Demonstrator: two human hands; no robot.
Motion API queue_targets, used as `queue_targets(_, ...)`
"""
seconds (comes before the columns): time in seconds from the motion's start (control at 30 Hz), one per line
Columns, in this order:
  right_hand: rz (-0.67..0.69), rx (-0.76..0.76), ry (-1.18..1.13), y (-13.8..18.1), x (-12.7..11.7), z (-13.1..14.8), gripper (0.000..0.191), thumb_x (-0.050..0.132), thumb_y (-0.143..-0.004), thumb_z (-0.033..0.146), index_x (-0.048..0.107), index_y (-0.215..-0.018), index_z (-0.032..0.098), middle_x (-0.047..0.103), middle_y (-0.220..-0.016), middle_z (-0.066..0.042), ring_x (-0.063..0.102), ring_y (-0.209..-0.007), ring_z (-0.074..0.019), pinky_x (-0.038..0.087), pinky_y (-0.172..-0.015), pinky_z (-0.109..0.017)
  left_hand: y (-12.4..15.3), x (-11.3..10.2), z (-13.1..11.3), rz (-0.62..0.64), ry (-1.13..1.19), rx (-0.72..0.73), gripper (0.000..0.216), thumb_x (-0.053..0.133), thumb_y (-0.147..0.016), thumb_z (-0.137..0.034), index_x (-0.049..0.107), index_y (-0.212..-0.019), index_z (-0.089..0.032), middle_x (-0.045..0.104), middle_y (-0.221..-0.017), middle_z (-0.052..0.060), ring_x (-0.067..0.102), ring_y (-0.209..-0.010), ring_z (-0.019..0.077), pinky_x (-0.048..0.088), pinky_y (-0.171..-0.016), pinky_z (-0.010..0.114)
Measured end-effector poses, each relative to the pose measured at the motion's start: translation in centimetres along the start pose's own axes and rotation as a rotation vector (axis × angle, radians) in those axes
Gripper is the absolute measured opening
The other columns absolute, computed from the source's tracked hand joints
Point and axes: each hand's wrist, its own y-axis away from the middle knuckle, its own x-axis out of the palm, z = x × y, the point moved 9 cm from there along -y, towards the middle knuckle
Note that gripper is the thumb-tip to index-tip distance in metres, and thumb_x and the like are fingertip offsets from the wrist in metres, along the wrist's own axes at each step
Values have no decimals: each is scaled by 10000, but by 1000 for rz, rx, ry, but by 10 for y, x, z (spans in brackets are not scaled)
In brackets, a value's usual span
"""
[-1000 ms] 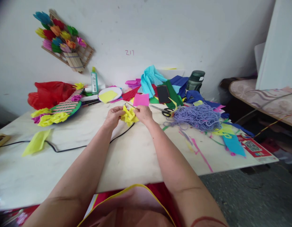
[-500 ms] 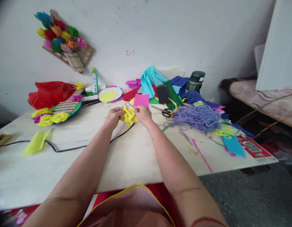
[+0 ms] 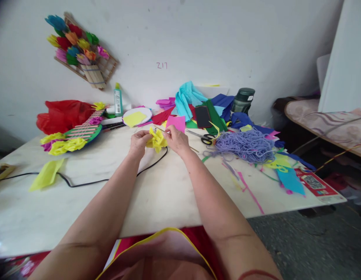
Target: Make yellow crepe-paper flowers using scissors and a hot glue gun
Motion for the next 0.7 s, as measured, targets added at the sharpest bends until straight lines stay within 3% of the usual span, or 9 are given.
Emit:
queue_targets(0.23, -2, -63, 35, 3, 1, 12, 209, 625, -831, 328, 704, -984, 209, 732, -883, -28, 627, -779, -170, 397, -691, -260, 1, 5, -6, 19, -146, 67, 277, 679, -520, -319, 694, -737, -147, 650, -625, 12, 606, -583, 160, 474, -561, 259)
queue_targets(0.47, -27, -24, -37, -4, 3, 12, 234, 633, -820, 384, 725, -947, 210, 703, -790, 2, 605, -727, -147, 385, -658, -246, 6, 10, -17, 43, -259, 165, 257, 654, -577, -281, 725, -783, -145, 667, -637, 8, 597, -568, 141, 473, -553, 233)
queue_targets(0.7, 76, -4, 14, -19, 3, 21, 188, 637, -780, 320, 732, -877, 190, 697, -781, -1, 603, -738, -153, 377, -643, -246, 8, 14, -19, 54, -265, 172, 239, 627, -583, -241, 721, -781, -146, 680, -646, 9, 621, -588, 151, 483, -559, 234)
